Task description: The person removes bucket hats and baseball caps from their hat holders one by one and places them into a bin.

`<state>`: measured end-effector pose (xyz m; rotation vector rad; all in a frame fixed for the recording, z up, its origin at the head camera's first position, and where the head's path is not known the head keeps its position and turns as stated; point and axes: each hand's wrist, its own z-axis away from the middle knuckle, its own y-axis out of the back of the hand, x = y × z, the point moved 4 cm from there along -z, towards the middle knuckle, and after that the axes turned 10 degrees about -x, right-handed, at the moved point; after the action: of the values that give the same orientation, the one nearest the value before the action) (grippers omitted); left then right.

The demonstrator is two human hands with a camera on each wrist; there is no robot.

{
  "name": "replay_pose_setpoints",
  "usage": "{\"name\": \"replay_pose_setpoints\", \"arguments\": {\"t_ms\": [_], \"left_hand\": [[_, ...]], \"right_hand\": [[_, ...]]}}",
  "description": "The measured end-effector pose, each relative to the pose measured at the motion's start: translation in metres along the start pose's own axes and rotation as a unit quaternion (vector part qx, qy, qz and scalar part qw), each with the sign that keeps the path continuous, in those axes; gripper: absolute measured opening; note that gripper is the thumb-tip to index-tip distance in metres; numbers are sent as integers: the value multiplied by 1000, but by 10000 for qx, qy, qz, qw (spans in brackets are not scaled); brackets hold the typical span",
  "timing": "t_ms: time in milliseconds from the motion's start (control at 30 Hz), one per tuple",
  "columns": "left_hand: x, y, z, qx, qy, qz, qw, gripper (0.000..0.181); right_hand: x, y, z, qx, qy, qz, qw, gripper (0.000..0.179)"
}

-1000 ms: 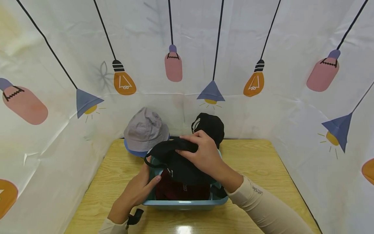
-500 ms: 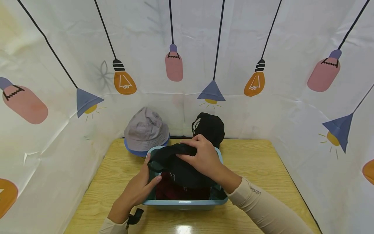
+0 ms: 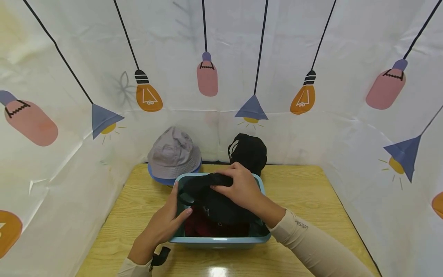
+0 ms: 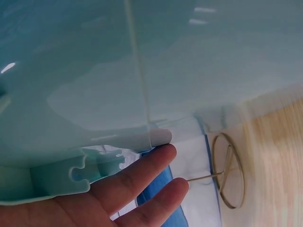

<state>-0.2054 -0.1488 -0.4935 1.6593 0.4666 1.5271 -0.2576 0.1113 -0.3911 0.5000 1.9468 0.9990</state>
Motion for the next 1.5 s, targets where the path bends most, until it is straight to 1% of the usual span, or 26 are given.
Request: {"name": "replay_pose_setpoints", "arguments": {"t_ms": [167,333,567,967,1333,1500], "left_hand": [[1,1,0,33,-43,-10,10000,98],[3,1,1,34,-47,-68,10000,98],[4,1,2,6,-74,-34,10000,98],[3,0,1,38,-102,-106,9999,97],[3,0,1,15,-81,-161,9998,97],[3,0,1,9,-67,-177,9998,97]], "right_hand": [[2,-3,-1,-226,-125,76,9996,45],[2,-10,-2,-478,-159,170,9986,47],[9,-22,-5,-653,-186,263,9973,48],[21,-44,-10,-1172,-323,689,9902,45],[24,-57,-11,-1288,-242,1035,9860,45],[28,-64,-10,-1370,-323,1168,9831,44]]}}
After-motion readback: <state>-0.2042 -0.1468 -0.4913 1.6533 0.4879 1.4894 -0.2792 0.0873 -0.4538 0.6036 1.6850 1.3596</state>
